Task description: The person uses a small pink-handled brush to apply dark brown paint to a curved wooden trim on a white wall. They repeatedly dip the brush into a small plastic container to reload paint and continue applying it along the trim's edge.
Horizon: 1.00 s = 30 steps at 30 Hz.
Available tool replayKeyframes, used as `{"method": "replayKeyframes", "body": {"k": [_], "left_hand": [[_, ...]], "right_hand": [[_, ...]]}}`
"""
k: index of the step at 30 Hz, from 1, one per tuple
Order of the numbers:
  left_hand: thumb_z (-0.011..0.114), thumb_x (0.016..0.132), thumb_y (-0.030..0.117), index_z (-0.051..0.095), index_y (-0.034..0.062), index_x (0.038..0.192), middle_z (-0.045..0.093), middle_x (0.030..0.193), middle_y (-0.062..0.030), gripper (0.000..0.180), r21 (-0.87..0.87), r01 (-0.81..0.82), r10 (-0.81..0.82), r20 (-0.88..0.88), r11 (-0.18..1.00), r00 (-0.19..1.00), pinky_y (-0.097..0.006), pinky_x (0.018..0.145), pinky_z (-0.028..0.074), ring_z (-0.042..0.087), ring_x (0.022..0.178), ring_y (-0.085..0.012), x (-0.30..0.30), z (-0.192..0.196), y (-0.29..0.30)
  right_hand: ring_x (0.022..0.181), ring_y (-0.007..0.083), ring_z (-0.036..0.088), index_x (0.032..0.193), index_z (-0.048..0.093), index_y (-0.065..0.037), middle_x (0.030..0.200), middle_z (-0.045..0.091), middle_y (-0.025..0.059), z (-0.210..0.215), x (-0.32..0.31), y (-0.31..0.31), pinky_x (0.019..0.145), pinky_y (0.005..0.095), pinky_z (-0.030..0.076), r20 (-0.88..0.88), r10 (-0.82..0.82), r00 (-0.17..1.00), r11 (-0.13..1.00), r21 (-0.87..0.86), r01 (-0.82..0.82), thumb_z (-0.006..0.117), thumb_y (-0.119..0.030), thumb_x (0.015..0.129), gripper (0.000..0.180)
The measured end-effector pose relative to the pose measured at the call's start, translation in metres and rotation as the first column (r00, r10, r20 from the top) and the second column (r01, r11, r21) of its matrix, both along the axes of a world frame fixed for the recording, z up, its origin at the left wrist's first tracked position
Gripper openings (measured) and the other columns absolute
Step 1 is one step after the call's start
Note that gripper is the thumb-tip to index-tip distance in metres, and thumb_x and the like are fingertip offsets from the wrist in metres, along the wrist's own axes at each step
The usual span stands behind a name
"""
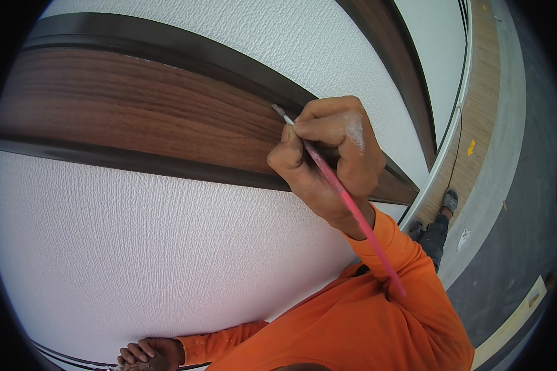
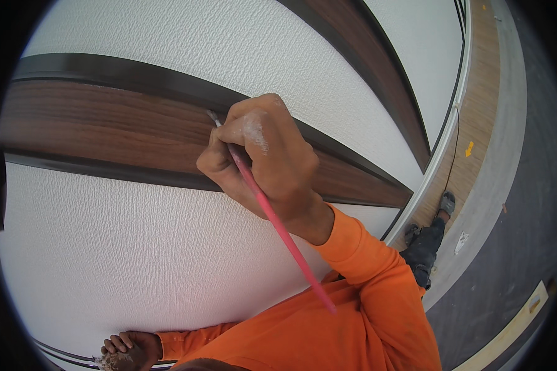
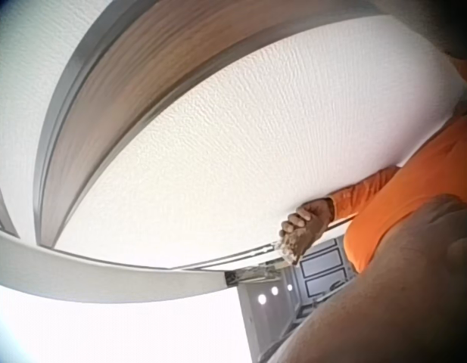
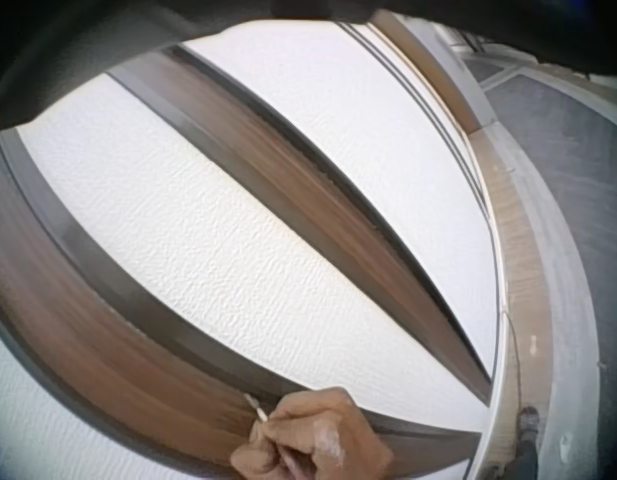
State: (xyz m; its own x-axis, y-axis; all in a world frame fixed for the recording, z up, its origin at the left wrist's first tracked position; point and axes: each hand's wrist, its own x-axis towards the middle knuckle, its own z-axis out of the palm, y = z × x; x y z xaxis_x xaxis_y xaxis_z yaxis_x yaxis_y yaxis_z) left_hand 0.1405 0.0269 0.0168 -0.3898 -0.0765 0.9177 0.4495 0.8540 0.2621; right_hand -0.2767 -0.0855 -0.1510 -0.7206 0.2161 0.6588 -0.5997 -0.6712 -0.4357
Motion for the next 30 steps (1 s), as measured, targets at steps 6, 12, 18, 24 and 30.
{"method": "replayKeyframes", "body": {"k": [6,12,18,24,30], "left_hand": [[0.066,0.091,0.037,0.045,0.0002,0.134,0.057,0.126,-0.0227,0.06,0.03,0.025,-0.026,0.043,0.999,0.999,-0.041,0.082,0.055,0.062,0.105,-0.0337,-0.001,0.002,-0.002],[0.068,0.09,0.035,0.045,0.0011,0.134,0.056,0.128,-0.0229,0.06,0.081,0.055,-0.064,0.105,0.995,0.992,-0.043,0.086,0.054,0.062,0.105,-0.0348,0.002,0.006,-0.002],[0.064,0.093,0.04,0.044,0.0044,0.136,0.053,0.131,-0.021,0.06,-0.008,0.074,-0.073,0.059,0.997,0.996,-0.043,0.086,0.053,0.059,0.11,-0.0362,0.002,0.0,-0.005],[0.058,0.094,0.049,0.043,0.0138,0.14,0.051,0.132,-0.0187,0.059,0.082,0.085,-0.087,0.019,0.993,0.996,-0.044,0.081,0.052,0.057,0.106,-0.0353,0.003,-0.004,0.002],[0.082,0.07,0.042,0.044,-0.0005,0.124,0.048,0.101,-0.0085,0.078,0.133,-0.089,0.114,-0.193,0.987,0.974,-0.032,0.066,0.045,0.05,0.083,-0.0205,0.051,-0.008,0.007]], "right_hand": [[0.06,0.0114,0.054,0.079,0.058,-0.003,0.076,0.056,0.006,0.008,0.001,-0.001,0.044,0.0222,0.044,0.002,-0.001,1.0,1.0,-0.014,0.001,0.071,0.011,0.063,0.026],[0.059,0.0101,0.054,0.082,0.058,-0.003,0.079,0.058,0.0072,-0.005,-0.001,0.002,0.044,0.0211,0.043,-0.004,0.019,1.0,1.0,-0.015,-0.02,0.07,0.013,0.062,0.028],[0.062,0.0078,0.057,0.09,0.056,-0.002,0.085,0.059,0.0087,-0.019,-0.005,0.018,0.046,0.0188,0.045,0.025,0.12,0.992,0.993,-0.021,-0.12,0.068,0.014,0.068,0.029],[0.066,0.0076,0.06,0.094,0.054,-0.001,0.087,0.062,0.0097,-0.036,-0.012,0.03,0.05,0.0192,0.048,0.182,0.375,0.909,0.927,-0.071,-0.369,0.066,0.01,0.081,0.021],[0.067,0.0131,0.064,0.097,0.052,0.001,0.087,0.061,0.0117,-0.029,-0.026,0.049,0.053,0.0239,0.052,0.204,0.702,0.682,0.708,-0.305,-0.638,0.057,0.009,0.089,0.012]]}}
